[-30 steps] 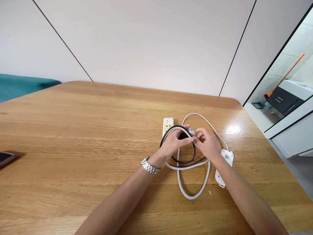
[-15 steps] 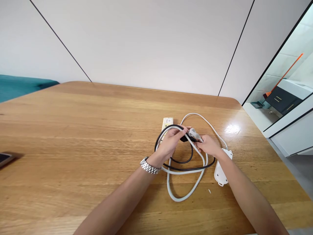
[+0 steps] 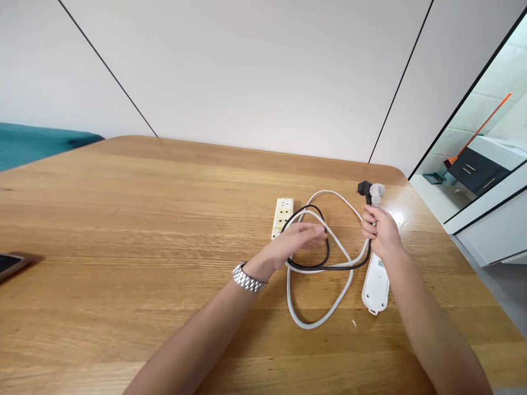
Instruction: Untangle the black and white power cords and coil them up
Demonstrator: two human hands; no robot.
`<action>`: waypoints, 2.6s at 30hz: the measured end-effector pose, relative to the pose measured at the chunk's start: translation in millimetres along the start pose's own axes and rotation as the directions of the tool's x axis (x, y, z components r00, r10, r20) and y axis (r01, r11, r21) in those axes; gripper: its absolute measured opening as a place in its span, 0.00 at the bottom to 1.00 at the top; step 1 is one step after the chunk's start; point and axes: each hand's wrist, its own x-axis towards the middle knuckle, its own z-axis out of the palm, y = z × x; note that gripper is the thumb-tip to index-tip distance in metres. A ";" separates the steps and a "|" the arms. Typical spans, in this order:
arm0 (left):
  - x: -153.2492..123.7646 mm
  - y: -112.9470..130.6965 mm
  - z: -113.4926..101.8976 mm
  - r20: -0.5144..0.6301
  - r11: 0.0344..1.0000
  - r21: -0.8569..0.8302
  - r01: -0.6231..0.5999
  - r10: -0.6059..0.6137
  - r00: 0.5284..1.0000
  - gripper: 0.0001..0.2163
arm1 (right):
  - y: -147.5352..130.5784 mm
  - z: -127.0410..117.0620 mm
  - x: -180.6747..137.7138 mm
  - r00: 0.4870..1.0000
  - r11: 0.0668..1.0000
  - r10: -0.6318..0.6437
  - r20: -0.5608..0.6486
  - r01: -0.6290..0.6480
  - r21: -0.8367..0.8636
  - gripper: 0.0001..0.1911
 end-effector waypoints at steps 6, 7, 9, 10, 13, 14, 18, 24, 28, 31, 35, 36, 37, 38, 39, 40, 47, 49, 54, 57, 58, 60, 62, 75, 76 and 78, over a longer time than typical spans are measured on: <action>-30.5 11.1 40.2 0.205 0.689 0.562 -0.456 0.419 0.885 0.38 | -22.7 24.0 -47.2 0.990 0.969 -0.096 0.100 0.070 0.237 0.06; -35.9 11.8 48.3 0.232 0.607 0.617 -0.501 0.468 0.853 0.36 | -22.0 29.5 -55.7 0.987 0.963 -0.117 0.110 0.086 0.257 0.06; -44.9 12.2 60.4 0.249 0.509 0.707 -0.492 0.472 0.846 0.22 | -19.6 38.7 -69.7 0.979 0.954 -0.154 0.134 0.112 0.278 0.05; -48.7 12.3 63.8 0.236 0.503 0.731 -0.462 0.449 0.862 0.16 | -18.5 41.7 -74.6 0.974 0.952 -0.170 0.148 0.124 0.279 0.05; -57.4 17.2 64.2 0.224 0.592 0.664 -0.457 0.426 0.877 0.17 | -16.8 43.5 -78.8 0.953 0.955 -0.230 0.198 0.182 0.233 0.07; -59.6 20.6 62.2 0.229 0.637 0.601 -0.483 0.441 0.868 0.19 | -16.3 42.1 -77.0 0.944 0.957 -0.252 0.211 0.211 0.201 0.08; -63.8 37.2 48.7 0.086 0.798 0.296 -0.525 0.525 0.847 0.21 | -9.2 33.0 -64.4 0.930 0.959 -0.275 0.244 0.285 -0.005 0.11; -61.1 52.1 19.9 -0.241 0.853 -0.168 -0.493 0.450 0.860 0.22 | 9.0 30.2 -59.3 0.866 0.849 -0.254 0.432 0.413 -0.329 0.17; -66.8 69.3 5.2 -0.357 0.793 -0.313 -0.523 0.413 0.838 0.22 | 14.5 30.0 -58.0 0.839 0.700 -0.091 0.536 0.437 -0.565 0.16; -75.4 86.2 -2.9 -0.494 0.747 -0.362 -0.557 0.353 0.794 0.27 | 20.0 26.7 -49.3 0.857 0.489 -0.023 0.514 0.458 -0.742 0.18; -86.0 103.2 -13.6 -0.640 0.702 -0.382 -0.601 0.269 0.720 0.33 | 32.8 19.2 -30.7 0.896 0.096 0.018 0.443 0.439 -0.893 0.25; -87.8 105.8 -16.2 -0.656 0.687 -0.384 -0.617 0.268 0.706 0.33 | 36.1 17.4 -26.5 0.916 0.011 0.052 0.398 0.398 -0.917 0.26; -89.3 107.7 -18.7 -0.665 0.672 -0.388 -0.631 0.269 0.696 0.33 | 39.1 15.9 -22.9 0.934 -0.059 0.085 0.347 0.352 -0.934 0.26; -90.3 109.0 -20.9 -0.671 0.655 -0.393 -0.645 0.275 0.688 0.33 | 41.9 14.8 -20.1 0.949 -0.114 0.110 0.296 0.308 -0.945 0.26; -91.1 109.8 -22.8 -0.675 0.638 -0.396 -0.661 0.285 0.680 0.32 | 44.5 14.4 -18.2 0.960 -0.157 0.122 0.252 0.269 -0.950 0.25; -91.7 110.4 -24.4 -0.678 0.621 -0.399 -0.675 0.296 0.673 0.32 | 47.0 14.5 -17.0 0.969 -0.191 0.119 0.218 0.238 -0.952 0.24; -98.2 108.0 -37.6 -0.656 0.429 -0.456 -0.780 0.430 0.621 0.29 | 64.1 21.0 -19.5 0.984 -0.331 0.071 0.163 0.177 -0.927 0.31; -101.9 103.9 -44.9 -0.659 0.336 -0.500 -0.798 0.451 0.603 0.28 | 66.3 20.1 -18.5 0.982 -0.341 0.078 0.172 0.189 -0.921 0.25; -111.2 90.9 -64.2 -0.637 0.175 -0.594 -0.785 0.495 0.591 0.25 | 55.7 5.1 -2.8 0.986 -0.182 0.054 0.159 0.166 -0.969 0.08; -111.8 91.2 -72.9 -0.658 0.129 -0.600 -0.790 0.483 0.578 0.25 | 37.7 -9.5 8.9 0.994 0.320 0.033 0.101 0.085 -0.944 0.04; -110.7 93.4 -75.0 -0.684 0.111 -0.594 -0.797 0.452 0.572 0.25 | 30.8 -14.1 11.5 0.994 0.513 0.051 0.096 0.056 -0.857 0.03; -107.2 99.9 -77.7 -0.756 0.066 -0.560 -0.826 0.366 0.542 0.26 | 17.6 -22.2 13.9 0.987 0.778 0.086 0.137 0.020 -0.628 0.08; -103.1 106.3 -79.5 -0.822 0.059 -0.509 -0.858 0.261 0.506 0.26 | 7.7 -28.7 13.8 0.973 0.876 0.082 0.215 0.033 -0.481 0.15; -63.6 59.5 -144.5 -0.809 0.417 -0.392 -0.820 0.268 0.523 0.20 | -7.8 -67.6 18.7 0.940 0.627 0.035 0.340 0.244 -0.740 0.23; -59.6 55.0 -147.4 -0.802 0.423 -0.394 -0.816 0.277 0.530 0.19 | -8.3 -68.5 18.7 0.940 0.602 0.038 0.338 0.248 -0.759 0.23; -52.8 47.6 -150.6 -0.787 0.417 -0.409 -0.812 0.288 0.545 0.18 | -8.9 -69.1 18.7 0.939 0.570 0.050 0.339 0.252 -0.782 0.23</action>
